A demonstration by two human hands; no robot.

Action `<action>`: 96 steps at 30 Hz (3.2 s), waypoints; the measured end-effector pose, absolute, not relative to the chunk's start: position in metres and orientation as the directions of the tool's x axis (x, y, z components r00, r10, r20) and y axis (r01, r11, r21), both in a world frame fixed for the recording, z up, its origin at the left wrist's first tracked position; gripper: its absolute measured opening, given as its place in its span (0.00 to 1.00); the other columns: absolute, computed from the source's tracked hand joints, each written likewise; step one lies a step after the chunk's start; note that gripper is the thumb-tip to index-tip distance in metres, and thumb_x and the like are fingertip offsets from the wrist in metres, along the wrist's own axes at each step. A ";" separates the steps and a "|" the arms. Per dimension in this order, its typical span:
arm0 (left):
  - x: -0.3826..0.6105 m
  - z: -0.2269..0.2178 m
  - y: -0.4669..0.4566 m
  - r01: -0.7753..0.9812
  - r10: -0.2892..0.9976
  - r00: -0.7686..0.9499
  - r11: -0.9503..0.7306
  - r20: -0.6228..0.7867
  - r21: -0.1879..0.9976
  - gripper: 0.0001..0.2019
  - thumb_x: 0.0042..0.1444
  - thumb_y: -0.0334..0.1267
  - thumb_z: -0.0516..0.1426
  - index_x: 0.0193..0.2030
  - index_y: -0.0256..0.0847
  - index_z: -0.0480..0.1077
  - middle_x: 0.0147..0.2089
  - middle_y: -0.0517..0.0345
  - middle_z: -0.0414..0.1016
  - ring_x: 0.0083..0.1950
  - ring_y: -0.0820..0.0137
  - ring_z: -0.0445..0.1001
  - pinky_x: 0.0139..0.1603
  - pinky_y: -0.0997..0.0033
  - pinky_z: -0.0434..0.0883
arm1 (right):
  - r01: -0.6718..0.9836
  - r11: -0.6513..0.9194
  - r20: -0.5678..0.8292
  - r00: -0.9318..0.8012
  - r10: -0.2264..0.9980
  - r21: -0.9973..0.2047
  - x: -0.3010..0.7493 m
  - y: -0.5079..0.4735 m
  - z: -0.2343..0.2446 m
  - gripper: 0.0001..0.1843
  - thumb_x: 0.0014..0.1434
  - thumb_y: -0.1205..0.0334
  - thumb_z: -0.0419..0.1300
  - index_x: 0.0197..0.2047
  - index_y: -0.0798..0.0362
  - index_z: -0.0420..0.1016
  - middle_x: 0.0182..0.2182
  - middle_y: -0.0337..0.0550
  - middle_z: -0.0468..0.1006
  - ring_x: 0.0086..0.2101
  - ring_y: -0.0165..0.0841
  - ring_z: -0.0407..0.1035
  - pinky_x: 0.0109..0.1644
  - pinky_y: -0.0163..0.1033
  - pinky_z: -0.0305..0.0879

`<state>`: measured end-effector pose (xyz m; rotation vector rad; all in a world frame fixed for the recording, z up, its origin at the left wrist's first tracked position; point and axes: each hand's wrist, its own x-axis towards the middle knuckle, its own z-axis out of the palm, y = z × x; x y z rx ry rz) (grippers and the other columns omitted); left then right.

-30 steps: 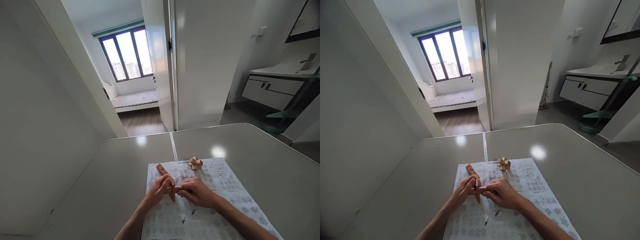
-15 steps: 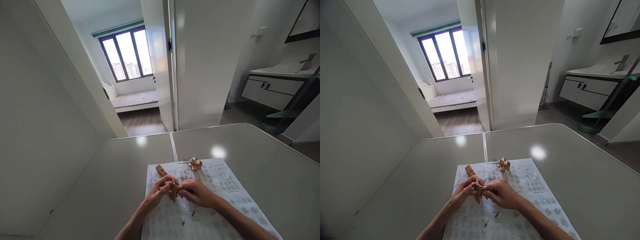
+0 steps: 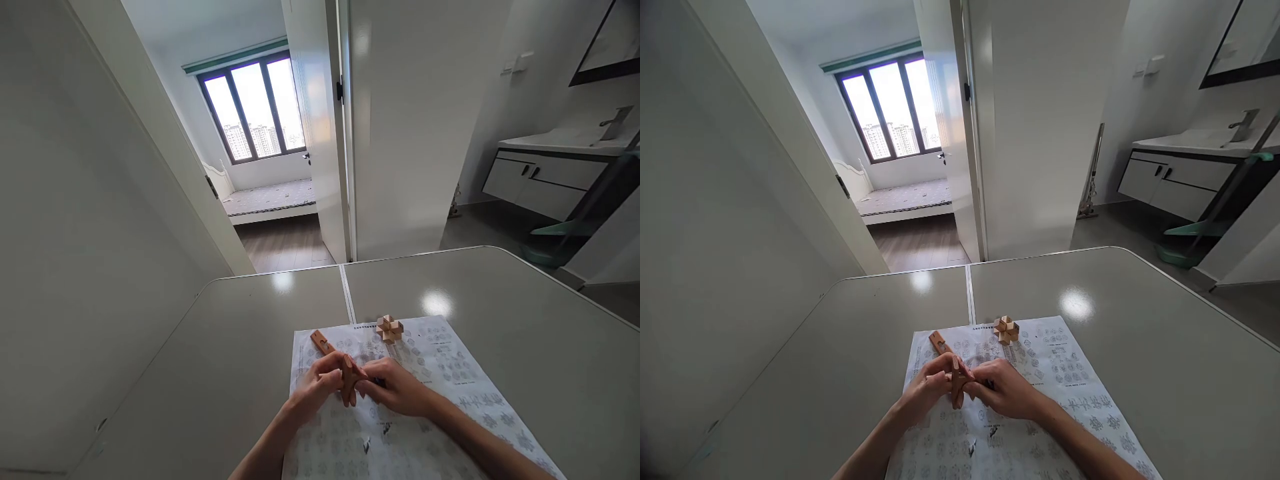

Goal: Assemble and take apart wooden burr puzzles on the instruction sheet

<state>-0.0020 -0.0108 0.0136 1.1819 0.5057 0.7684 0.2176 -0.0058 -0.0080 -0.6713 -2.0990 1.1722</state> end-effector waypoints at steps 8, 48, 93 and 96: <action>-0.001 0.011 -0.012 -0.236 0.781 0.623 0.139 0.041 0.962 0.26 0.60 0.61 0.63 0.44 0.35 0.73 0.39 0.49 0.77 0.29 0.72 0.73 0.36 0.69 0.71 | 0.169 0.488 0.267 -0.665 0.698 -0.856 0.218 -0.005 -0.014 0.30 0.75 0.44 0.51 0.33 0.55 0.82 0.23 0.39 0.72 0.24 0.29 0.63 0.33 0.34 0.60; 0.003 0.002 -0.009 -0.149 0.892 0.453 0.096 -0.019 0.984 0.26 0.70 0.61 0.52 0.46 0.34 0.71 0.21 0.65 0.64 0.19 0.75 0.66 0.22 0.76 0.63 | 0.156 0.423 0.251 -0.607 0.754 -0.893 0.217 -0.004 -0.016 0.26 0.73 0.45 0.55 0.28 0.54 0.69 0.22 0.33 0.61 0.24 0.28 0.54 0.30 0.35 0.53; -0.017 -0.016 0.003 -0.336 0.573 0.819 0.483 -0.002 0.809 0.32 0.69 0.64 0.48 0.68 0.42 0.60 0.36 0.50 0.80 0.28 0.61 0.84 0.22 0.76 0.73 | 0.019 0.244 0.184 -0.603 0.776 -0.969 0.225 0.000 -0.013 0.27 0.72 0.43 0.57 0.28 0.54 0.70 0.21 0.36 0.66 0.23 0.27 0.57 0.27 0.35 0.51; -0.016 -0.015 0.003 -0.341 0.591 0.807 0.474 -0.006 0.812 0.32 0.68 0.64 0.49 0.67 0.42 0.61 0.35 0.51 0.79 0.28 0.62 0.84 0.21 0.76 0.73 | 0.020 0.250 0.189 -0.594 0.782 -0.968 0.225 0.000 -0.012 0.26 0.72 0.44 0.57 0.28 0.54 0.70 0.21 0.36 0.66 0.23 0.27 0.57 0.27 0.35 0.51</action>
